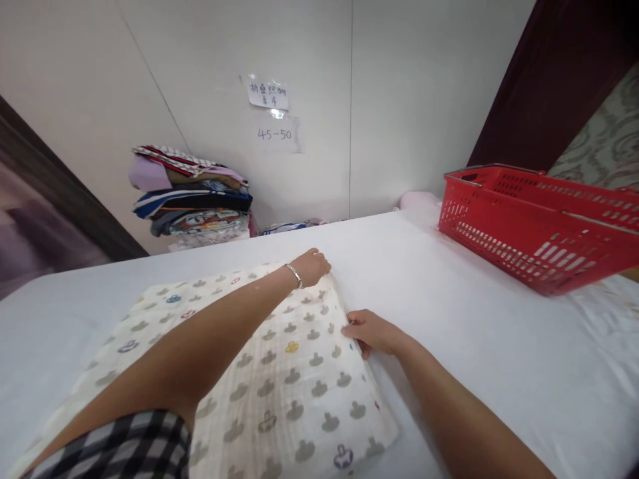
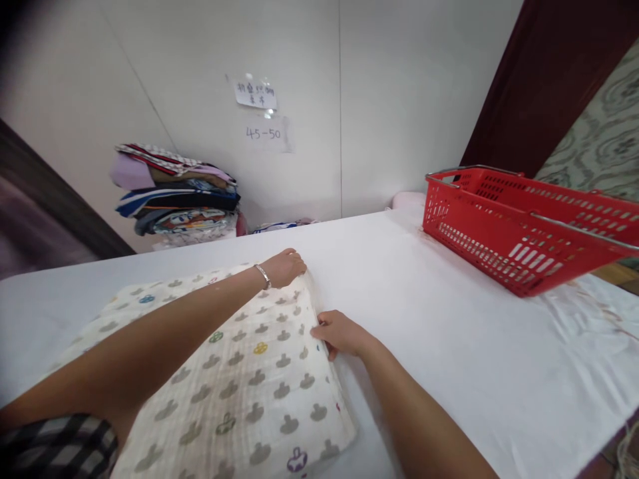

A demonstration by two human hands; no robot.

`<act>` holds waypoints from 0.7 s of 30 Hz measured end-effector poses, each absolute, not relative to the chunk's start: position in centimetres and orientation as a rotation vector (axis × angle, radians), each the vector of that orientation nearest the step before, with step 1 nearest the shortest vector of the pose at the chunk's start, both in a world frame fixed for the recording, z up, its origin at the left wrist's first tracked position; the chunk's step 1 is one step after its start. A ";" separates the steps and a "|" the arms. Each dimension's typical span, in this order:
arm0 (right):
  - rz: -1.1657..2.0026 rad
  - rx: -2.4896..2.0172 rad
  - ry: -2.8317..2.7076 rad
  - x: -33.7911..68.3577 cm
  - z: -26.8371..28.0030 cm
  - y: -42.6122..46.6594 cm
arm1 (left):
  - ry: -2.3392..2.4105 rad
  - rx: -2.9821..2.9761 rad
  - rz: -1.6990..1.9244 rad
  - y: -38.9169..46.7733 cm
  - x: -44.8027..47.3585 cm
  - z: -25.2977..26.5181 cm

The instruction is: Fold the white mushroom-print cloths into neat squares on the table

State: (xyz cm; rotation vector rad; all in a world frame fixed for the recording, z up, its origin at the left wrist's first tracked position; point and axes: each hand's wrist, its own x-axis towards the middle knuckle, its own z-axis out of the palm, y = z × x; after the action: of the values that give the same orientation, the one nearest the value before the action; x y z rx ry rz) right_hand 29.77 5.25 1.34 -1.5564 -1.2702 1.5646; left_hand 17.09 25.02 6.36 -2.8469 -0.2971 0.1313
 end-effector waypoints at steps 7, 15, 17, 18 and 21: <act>1.464 -1.815 -1.293 30.0 1.1 5.4 | -0.433 -2.911 0.232 24.7 19.8 4.1; 1.428 -1.906 -1.409 30.7 1.0 5.3 | -0.533 -2.993 0.106 24.6 20.0 2.3; 1.425 -1.905 -1.430 30.8 0.9 5.3 | -0.579 -3.001 0.047 24.5 19.7 2.1; 1.424 -1.907 -1.435 30.9 0.9 5.3 | -0.599 -3.005 0.028 24.5 19.7 2.0; 1.424 -1.917 -1.431 30.9 0.6 5.4 | -0.629 -3.020 0.017 24.4 19.8 1.6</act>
State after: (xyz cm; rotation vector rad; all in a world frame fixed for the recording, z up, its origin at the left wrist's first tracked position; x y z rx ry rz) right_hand 30.86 5.36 0.65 -1.9175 -1.4308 1.4238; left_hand 19.76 24.36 1.61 -3.0201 -0.6287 0.0170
